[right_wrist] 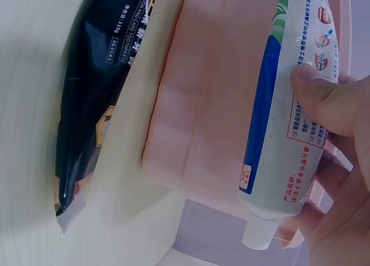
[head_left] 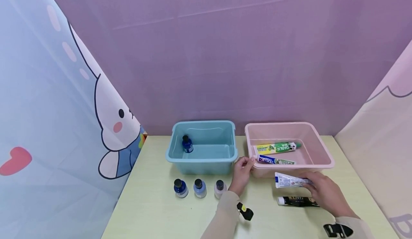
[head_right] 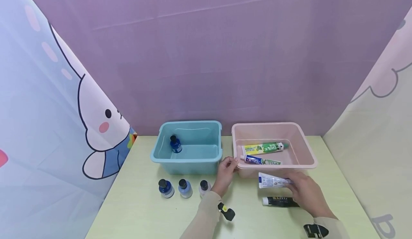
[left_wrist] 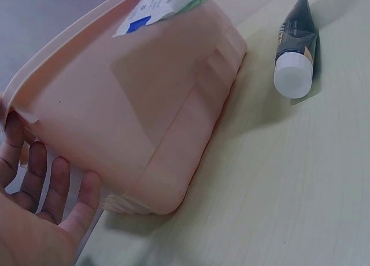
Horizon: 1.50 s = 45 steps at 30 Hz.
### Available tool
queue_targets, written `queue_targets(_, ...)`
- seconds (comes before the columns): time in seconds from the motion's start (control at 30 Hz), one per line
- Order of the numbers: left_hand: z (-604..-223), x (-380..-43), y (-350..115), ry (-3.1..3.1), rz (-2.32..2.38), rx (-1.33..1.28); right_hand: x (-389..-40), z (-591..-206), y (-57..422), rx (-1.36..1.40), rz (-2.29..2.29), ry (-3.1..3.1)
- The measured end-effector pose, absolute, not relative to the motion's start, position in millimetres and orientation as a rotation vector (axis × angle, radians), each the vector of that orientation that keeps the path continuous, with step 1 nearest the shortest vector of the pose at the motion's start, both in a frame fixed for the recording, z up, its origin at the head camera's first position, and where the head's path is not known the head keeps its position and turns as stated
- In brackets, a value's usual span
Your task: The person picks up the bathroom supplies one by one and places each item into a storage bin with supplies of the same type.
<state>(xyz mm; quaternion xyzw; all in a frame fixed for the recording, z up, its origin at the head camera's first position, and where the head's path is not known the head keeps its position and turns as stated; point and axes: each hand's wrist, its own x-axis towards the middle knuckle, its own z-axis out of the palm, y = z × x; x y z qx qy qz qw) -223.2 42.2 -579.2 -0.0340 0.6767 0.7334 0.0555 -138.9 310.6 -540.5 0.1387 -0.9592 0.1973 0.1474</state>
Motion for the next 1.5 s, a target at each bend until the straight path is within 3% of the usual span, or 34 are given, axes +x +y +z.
queue_targets(0.6, -576.7, -222.8, 43.7, 2.056, 2.229, -0.146, -141.9, -533.9, 310.2, 0.513, 0.523, -2.506)
queue_targets(1.5, -577.0, -223.4, 43.5, 2.071, 2.223, -0.127, -143.0, -520.2, 307.9, 0.470, 0.519, -2.448)
